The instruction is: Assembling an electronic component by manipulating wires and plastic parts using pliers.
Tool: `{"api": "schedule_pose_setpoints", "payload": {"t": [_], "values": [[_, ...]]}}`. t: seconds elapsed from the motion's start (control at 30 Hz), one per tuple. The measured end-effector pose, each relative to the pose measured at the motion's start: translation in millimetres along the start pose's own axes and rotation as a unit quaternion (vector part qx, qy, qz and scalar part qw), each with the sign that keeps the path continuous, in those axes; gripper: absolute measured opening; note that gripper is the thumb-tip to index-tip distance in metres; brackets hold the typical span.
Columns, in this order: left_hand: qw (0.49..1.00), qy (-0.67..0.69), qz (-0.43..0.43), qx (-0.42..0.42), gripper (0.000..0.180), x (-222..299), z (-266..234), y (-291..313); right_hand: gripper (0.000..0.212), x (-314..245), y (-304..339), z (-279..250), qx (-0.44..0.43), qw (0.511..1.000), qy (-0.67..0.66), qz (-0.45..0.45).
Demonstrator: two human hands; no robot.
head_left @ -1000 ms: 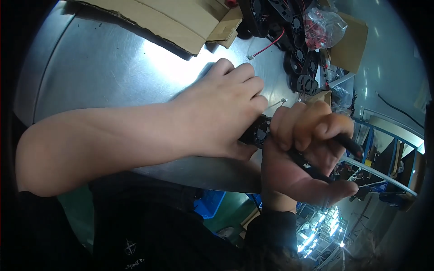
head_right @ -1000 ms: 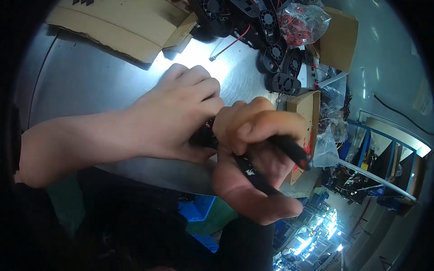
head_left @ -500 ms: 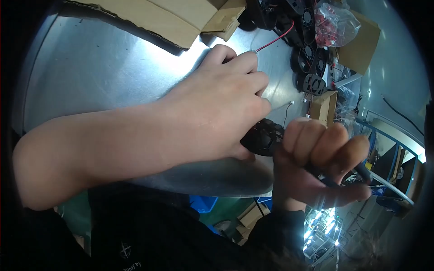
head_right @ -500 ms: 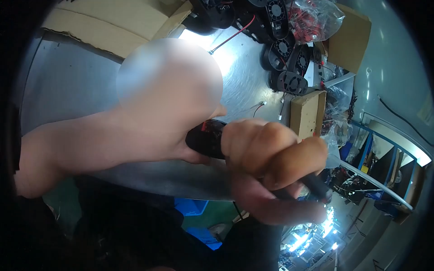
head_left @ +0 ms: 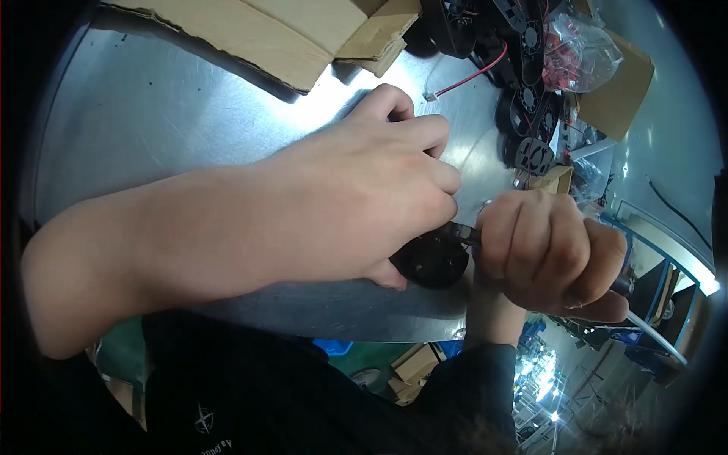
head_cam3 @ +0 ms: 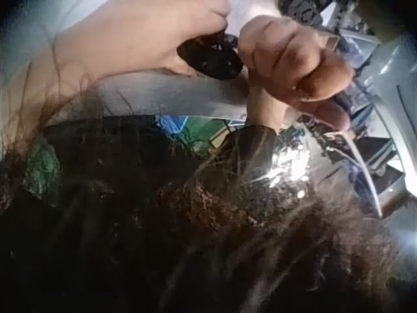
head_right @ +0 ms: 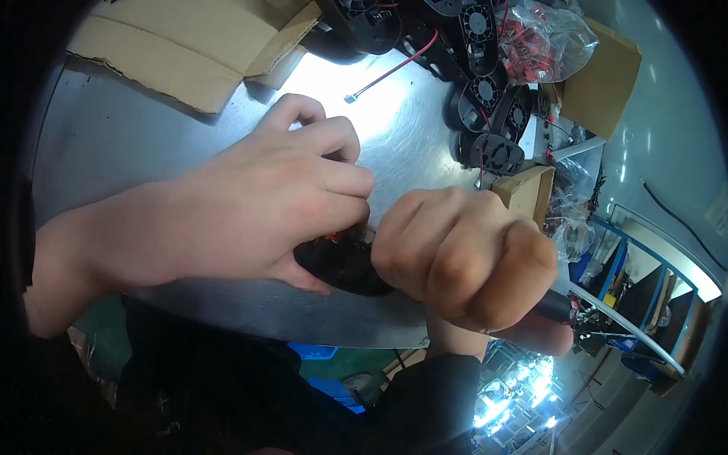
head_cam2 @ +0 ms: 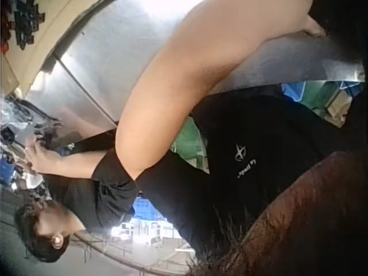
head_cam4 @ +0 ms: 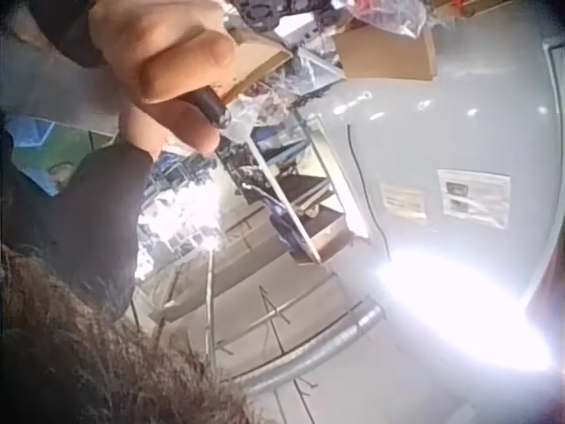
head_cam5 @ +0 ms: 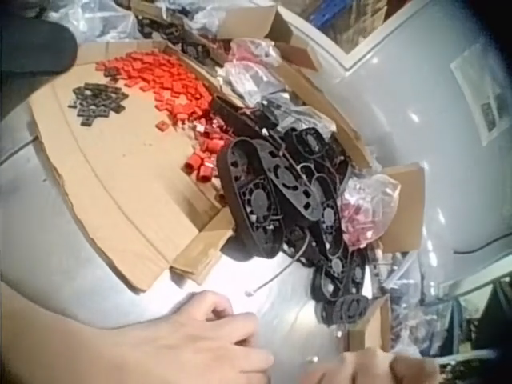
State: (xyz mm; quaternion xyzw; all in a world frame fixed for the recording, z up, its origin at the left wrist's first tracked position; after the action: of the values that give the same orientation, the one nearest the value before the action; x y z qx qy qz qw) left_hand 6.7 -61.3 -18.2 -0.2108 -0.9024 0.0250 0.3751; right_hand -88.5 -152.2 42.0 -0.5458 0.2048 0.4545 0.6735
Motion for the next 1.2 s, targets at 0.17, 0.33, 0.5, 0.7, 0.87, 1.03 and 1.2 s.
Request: {"api": "schedule_pose_setpoints", "payload": {"t": [0.17, 0.33, 0.5, 0.7, 0.87, 1.03, 1.2], "values": [[0.998, 0.029, 0.014, -0.051, 0.04, -1, -4, -1, 0.055, 9, -21, 3, -0.156, 0.983, -0.099, 0.012], [0.997, 0.009, 0.032, -0.075, 0.043, 1, -8, -4, 0.041, 13, -25, 4, -0.226, 0.966, -0.121, 0.043], [0.996, -0.001, 0.035, -0.086, 0.044, 1, -7, -4, 0.041, 16, -28, 10, -0.209, 0.969, -0.128, 0.041], [0.996, 0.051, 0.04, -0.064, 0.042, -3, -6, 1, 0.039, 24, -39, 17, -0.339, 0.918, -0.184, 0.094], [0.997, 0.024, 0.042, -0.057, 0.041, 1, -6, -1, 0.038, 17, -36, 27, -0.264, 0.956, -0.087, 0.09], [0.999, 0.002, 0.034, -0.035, 0.044, 7, -9, -3, 0.047, -22, -18, 38, -0.048, 0.983, 0.16, 0.077], [0.999, -0.003, 0.039, 0.034, 0.044, 8, -1, 0, 0.05, -40, 22, 68, 0.141, 0.933, 0.315, -0.099]]}}
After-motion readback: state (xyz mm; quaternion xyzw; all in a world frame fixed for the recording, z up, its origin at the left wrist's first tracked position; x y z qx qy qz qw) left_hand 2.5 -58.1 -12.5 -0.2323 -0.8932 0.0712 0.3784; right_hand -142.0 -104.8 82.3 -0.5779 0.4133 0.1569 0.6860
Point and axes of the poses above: each hand's wrist, its own y-axis away from the middle knuckle, its own z-axis out of the palm, x = y × z, the point moved 5 cm from there along -y, towards the middle knuckle, and after that the axes turned 9 degrees about -x, right-handed, at the moved point
